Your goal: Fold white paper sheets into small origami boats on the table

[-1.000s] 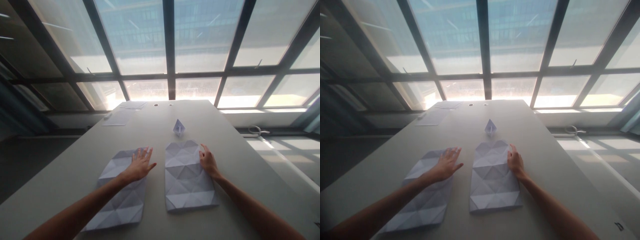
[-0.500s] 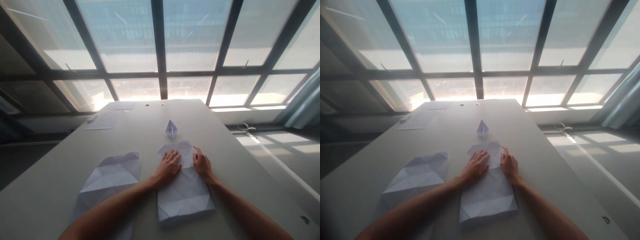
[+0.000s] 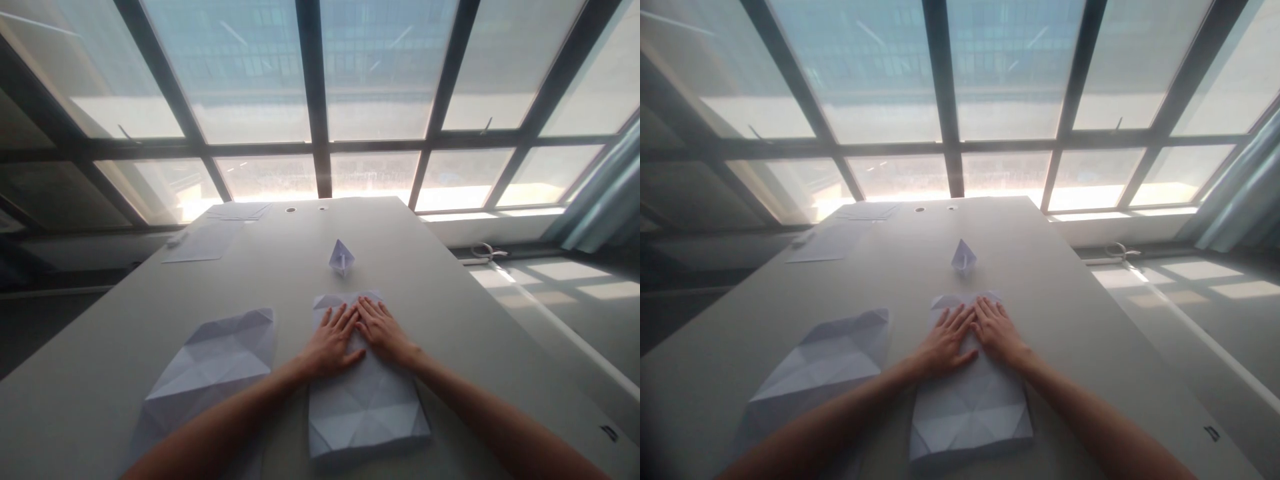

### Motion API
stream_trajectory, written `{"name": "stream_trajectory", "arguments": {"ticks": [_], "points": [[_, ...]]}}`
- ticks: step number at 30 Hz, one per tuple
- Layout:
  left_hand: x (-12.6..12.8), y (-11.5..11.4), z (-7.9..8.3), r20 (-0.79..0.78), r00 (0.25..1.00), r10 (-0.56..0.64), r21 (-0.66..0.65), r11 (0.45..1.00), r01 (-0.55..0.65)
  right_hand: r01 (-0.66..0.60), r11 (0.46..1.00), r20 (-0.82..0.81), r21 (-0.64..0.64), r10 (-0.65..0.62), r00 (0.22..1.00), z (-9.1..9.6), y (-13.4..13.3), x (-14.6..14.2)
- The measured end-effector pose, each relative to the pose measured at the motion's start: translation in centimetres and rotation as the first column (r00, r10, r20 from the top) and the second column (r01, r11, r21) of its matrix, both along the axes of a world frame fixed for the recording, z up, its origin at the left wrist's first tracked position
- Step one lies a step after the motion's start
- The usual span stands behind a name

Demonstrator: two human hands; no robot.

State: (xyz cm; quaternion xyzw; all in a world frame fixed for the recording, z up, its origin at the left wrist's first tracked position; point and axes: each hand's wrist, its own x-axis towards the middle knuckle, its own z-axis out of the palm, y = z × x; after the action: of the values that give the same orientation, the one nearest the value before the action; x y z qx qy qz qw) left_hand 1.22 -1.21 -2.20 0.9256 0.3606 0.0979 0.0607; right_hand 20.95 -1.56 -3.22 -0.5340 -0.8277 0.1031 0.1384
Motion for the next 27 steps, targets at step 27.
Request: {"name": "stream_trajectory", "arguments": {"ticks": [27], "points": [[-0.2, 2.0, -0.4, -0.004, 0.989, 0.146, 0.015, 0.989, -0.146, 0.170, 0.985, -0.040, 0.031, -0.169, 0.985, 0.1, 2.3, 2.1]]}}
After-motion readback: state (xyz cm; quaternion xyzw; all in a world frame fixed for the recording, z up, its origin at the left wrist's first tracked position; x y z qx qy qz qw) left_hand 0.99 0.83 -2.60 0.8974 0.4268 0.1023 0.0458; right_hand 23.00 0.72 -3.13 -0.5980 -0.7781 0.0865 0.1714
